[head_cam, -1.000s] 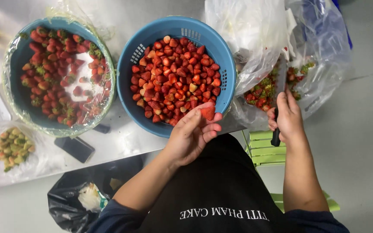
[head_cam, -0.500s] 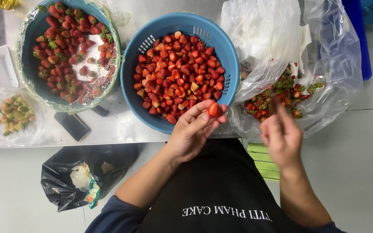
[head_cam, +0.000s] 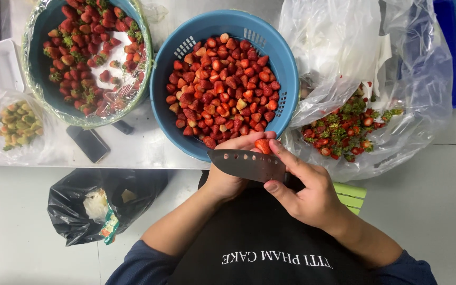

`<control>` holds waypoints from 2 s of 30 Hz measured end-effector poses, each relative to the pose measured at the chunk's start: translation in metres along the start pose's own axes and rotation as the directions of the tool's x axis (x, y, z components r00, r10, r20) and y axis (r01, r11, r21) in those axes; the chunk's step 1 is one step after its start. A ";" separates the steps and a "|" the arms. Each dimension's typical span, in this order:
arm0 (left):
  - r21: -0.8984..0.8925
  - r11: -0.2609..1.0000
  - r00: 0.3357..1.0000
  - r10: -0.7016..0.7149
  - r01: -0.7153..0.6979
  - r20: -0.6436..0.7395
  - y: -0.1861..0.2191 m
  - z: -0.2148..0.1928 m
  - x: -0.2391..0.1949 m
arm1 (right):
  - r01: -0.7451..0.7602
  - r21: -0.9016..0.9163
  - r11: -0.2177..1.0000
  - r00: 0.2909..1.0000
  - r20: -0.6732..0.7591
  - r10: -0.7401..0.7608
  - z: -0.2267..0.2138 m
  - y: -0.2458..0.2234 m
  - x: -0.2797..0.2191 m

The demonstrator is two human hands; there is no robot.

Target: Trim the green stems off of strawberries using a knife.

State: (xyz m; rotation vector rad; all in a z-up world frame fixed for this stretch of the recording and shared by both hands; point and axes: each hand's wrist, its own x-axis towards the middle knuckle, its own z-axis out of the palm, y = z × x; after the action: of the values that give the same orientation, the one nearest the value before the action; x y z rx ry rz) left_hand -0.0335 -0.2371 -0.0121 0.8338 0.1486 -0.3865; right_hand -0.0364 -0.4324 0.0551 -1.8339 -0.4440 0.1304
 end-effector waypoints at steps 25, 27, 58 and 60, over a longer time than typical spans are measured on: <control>0.419 0.829 0.928 0.347 -0.371 0.135 0.020 -0.009 0.006 | 0.163 0.029 0.986 0.986 0.030 -0.164 0.012 0.010 0.021; 0.469 0.754 0.879 0.462 -0.460 0.119 0.011 -0.005 0.004 | 0.120 0.045 0.992 0.990 -0.077 -0.117 0.020 0.015 0.015; 0.979 -0.003 0.691 0.708 -0.202 0.145 0.119 -0.150 0.048 | -0.669 0.306 0.677 0.596 -0.323 0.735 -0.060 0.165 -0.063; 0.995 -0.095 0.611 0.786 -0.036 0.097 0.156 -0.181 0.042 | -0.611 0.219 0.761 0.630 -0.447 0.635 -0.039 0.140 -0.051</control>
State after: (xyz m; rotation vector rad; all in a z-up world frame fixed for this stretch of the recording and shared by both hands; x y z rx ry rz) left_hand 0.0699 -0.0187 -0.0362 2.3914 0.1039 0.6687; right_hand -0.0382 -0.5202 -0.0717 -1.8172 0.5875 0.1290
